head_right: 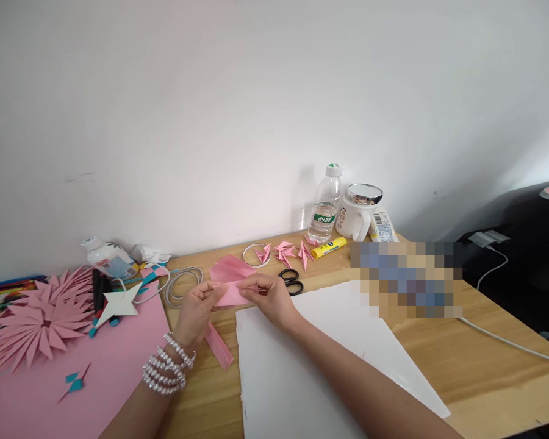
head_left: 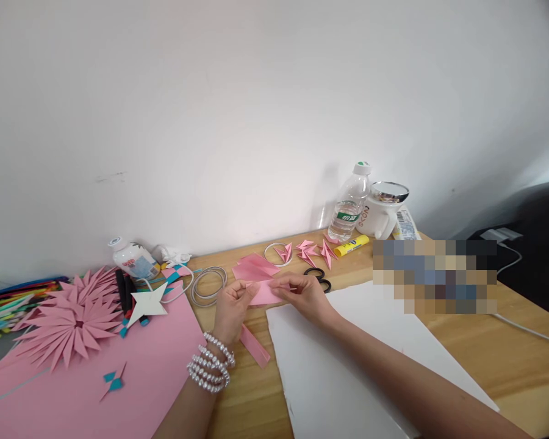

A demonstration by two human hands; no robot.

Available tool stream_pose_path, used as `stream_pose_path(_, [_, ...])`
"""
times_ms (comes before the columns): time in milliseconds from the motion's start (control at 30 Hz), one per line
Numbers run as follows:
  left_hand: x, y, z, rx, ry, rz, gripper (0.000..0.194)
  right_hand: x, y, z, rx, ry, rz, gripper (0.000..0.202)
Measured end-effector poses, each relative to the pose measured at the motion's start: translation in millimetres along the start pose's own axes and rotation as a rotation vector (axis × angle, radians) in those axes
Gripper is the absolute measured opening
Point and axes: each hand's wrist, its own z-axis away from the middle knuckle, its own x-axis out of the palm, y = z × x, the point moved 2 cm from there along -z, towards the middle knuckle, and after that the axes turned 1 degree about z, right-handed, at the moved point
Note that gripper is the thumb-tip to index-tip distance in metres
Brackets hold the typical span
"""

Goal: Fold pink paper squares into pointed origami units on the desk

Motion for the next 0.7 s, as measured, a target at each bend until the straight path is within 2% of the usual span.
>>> stream_pose_path(167, [0.9, 3.4, 0.3, -0.048, -0.042, 0.009, 0.03, -1.4, 0.5, -0.5, 0.002, 0.01, 0.013, 0.014])
stream_pose_path(333, [1.1, 4.2, 1.0, -0.125, -0.18, 0.029, 0.041, -5.1, -1.5, -2.0, -0.022, 0.053, 0.026, 0.014])
stream_pose_path(433, [1.6, 3.2, 2.2, -0.154, -0.23, -0.033, 0.043, -5.8, -2.7, -2.3, -0.032, 0.056, 0.039, 0.012])
stream_pose_path(700, [5.9, 2.0, 4.9, -0.126, -0.149, -0.171, 0.034, -4.2, -2.9, -0.8, -0.071, 0.041, 0.072, 0.012])
